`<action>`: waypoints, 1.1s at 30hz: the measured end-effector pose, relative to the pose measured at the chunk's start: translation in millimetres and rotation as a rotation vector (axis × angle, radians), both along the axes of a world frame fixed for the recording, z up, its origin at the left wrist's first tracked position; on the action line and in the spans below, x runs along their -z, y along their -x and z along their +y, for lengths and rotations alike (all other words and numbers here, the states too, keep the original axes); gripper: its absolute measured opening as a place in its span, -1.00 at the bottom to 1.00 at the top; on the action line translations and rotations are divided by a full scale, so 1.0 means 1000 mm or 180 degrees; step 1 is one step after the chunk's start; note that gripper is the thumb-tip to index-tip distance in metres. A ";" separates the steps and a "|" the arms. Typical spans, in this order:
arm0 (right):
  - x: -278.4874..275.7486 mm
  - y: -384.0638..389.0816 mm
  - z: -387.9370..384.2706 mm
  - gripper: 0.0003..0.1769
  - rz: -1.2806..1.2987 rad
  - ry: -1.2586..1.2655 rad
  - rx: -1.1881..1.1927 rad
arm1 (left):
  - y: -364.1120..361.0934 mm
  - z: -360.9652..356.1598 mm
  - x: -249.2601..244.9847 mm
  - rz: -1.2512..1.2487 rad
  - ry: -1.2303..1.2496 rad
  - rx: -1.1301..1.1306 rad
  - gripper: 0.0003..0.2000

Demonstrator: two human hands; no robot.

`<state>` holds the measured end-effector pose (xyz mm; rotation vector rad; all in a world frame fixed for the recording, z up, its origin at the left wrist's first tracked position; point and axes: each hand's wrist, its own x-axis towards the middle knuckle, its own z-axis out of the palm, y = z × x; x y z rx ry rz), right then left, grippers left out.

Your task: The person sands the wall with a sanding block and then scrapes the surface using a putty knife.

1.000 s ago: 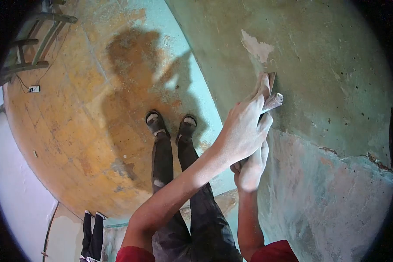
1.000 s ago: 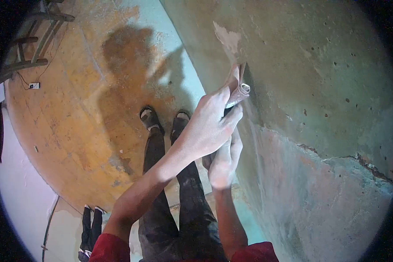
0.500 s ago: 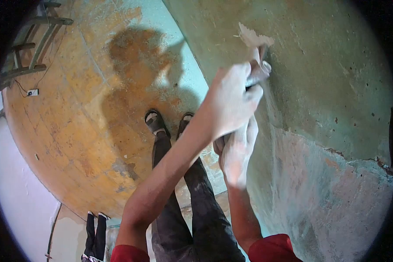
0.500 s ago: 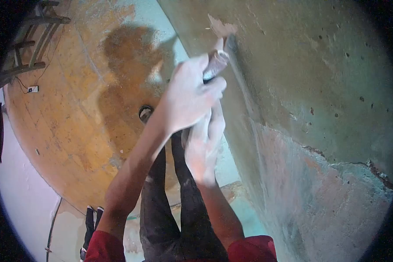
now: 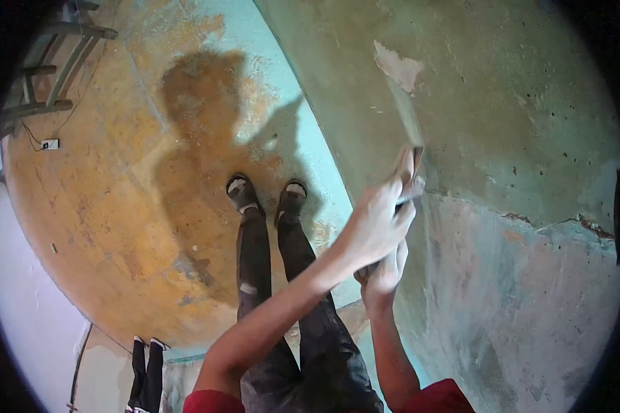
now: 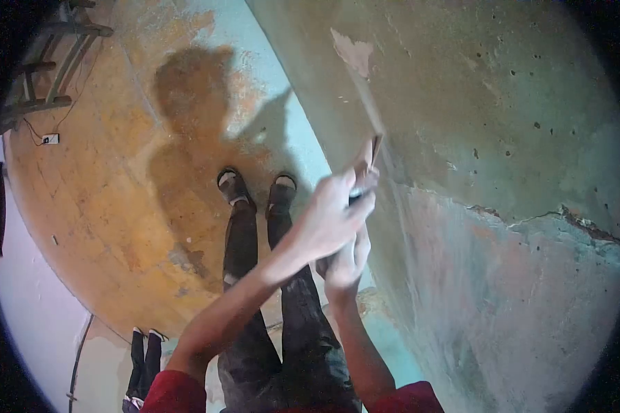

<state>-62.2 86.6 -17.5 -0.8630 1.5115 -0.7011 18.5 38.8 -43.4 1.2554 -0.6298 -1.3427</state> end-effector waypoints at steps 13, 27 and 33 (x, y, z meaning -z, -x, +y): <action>-0.001 0.030 0.024 -0.61 0.0053 0.0294 0.0318 | 0.021 0.011 -0.016 -0.0198 0.0306 0.0491 -0.24; -0.001 0.018 0.004 -0.51 0.0399 0.0998 -0.0547 | 0.027 0.005 -0.013 -0.0471 0.0380 0.0225 -0.29; 0.022 0.025 0.030 -0.54 0.1856 0.1711 -0.1137 | -0.002 -0.005 -0.016 -0.0465 0.0046 0.0742 -0.30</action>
